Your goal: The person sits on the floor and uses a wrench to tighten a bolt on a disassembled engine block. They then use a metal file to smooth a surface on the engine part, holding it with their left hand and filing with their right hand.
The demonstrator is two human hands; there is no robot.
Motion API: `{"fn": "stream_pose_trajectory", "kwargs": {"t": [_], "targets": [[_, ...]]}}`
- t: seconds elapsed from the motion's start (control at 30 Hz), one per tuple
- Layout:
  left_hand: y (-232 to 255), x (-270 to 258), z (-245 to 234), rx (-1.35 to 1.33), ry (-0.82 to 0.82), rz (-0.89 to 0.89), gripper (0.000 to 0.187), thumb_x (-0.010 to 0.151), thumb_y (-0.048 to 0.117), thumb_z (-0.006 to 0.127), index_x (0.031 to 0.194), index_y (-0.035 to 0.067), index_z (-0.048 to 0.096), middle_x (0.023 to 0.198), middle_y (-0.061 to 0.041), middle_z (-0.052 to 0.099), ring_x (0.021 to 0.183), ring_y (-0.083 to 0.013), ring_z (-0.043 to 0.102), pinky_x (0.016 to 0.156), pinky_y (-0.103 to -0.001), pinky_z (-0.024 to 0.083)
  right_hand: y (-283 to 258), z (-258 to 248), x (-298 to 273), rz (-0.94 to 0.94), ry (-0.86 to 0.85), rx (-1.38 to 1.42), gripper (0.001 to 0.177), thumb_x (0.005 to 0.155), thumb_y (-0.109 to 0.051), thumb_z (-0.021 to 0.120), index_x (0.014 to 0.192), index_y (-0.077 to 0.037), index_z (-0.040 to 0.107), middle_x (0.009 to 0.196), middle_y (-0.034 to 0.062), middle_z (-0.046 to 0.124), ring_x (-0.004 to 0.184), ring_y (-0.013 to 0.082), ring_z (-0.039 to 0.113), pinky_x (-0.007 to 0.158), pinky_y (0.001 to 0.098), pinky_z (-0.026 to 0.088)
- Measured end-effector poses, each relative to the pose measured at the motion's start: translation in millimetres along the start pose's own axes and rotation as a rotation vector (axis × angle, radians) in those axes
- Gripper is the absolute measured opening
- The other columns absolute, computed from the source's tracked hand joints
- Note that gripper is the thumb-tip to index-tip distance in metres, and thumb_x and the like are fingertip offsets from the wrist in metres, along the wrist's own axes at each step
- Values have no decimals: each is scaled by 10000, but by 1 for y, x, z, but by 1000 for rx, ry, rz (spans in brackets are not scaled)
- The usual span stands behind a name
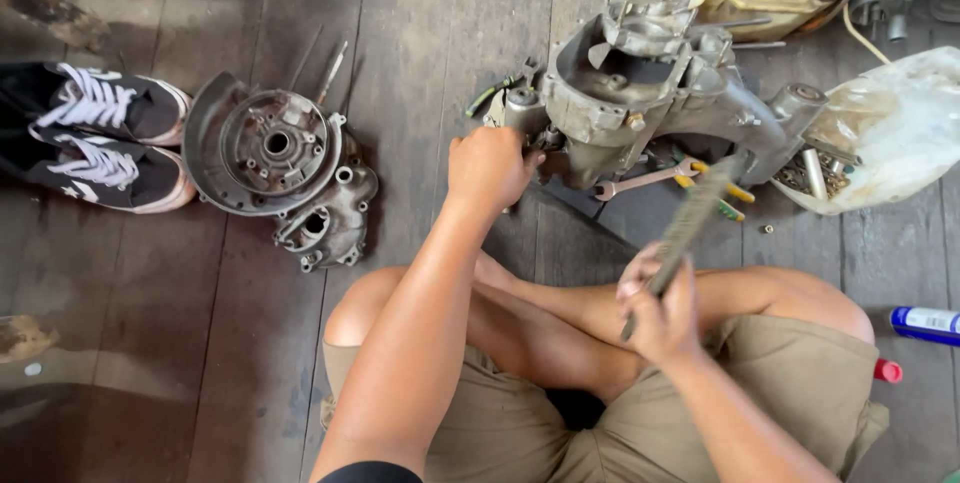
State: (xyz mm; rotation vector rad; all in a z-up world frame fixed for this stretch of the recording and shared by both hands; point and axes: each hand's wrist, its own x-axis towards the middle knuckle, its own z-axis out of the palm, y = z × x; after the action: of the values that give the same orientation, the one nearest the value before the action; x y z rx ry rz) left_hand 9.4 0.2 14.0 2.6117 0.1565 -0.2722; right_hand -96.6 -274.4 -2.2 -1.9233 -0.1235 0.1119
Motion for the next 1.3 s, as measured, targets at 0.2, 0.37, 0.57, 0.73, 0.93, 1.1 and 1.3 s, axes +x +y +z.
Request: {"fn": "stream_pose_trajectory", "kwargs": {"t": [0.2,0.37,0.57,0.73,0.93,1.1,1.3], "targets": [[-7,1,3,31,-11,7,303,931,411,660,940,137,791,780,-93,737,887,-352,740,963,-515,487,-9,-28,79,-84,-16,-69,284,980,-79,627,1208,-5,476,679,83,631,462,210,630,477,309,497],[-4,0,-3,35,-26,-9,301,928,413,659,943,141,786,794,-96,744,902,-363,739,962,-505,485,8,10,77,-53,44,-105,243,989,-111,674,1125,-46,483,623,68,642,447,201,608,462,313,483],[-2,-4,-9,35,-47,-6,295,939,415,648,972,154,783,801,-106,749,912,-375,738,959,-494,494,28,51,54,-46,26,-41,180,995,-62,634,1049,-4,471,605,107,676,469,255,691,440,346,530],[-1,-5,-12,44,-52,-30,288,931,422,643,1000,183,788,827,-89,764,953,-357,737,954,-487,500,62,59,57,-48,25,136,133,1071,-122,515,1099,-12,447,667,120,631,480,272,695,444,393,581],[1,-10,-14,40,-38,-3,292,947,386,652,1059,156,793,843,-80,773,944,-335,740,956,-486,504,61,41,77,187,224,237,169,1093,-162,501,1088,-36,390,690,108,574,484,276,661,431,403,608],[3,-9,-19,52,-74,-8,311,952,406,639,1059,154,789,857,-83,778,930,-341,746,963,-495,499,-8,59,56,266,122,-311,779,1001,-346,641,1397,245,325,1180,479,588,1136,562,610,982,663,493],[0,-9,-17,63,-82,-17,311,954,420,641,1045,160,786,852,-78,778,918,-346,753,967,-508,498,2,56,58,356,124,-139,581,1020,-261,599,1329,114,281,1054,290,544,881,373,596,754,485,524]]}}
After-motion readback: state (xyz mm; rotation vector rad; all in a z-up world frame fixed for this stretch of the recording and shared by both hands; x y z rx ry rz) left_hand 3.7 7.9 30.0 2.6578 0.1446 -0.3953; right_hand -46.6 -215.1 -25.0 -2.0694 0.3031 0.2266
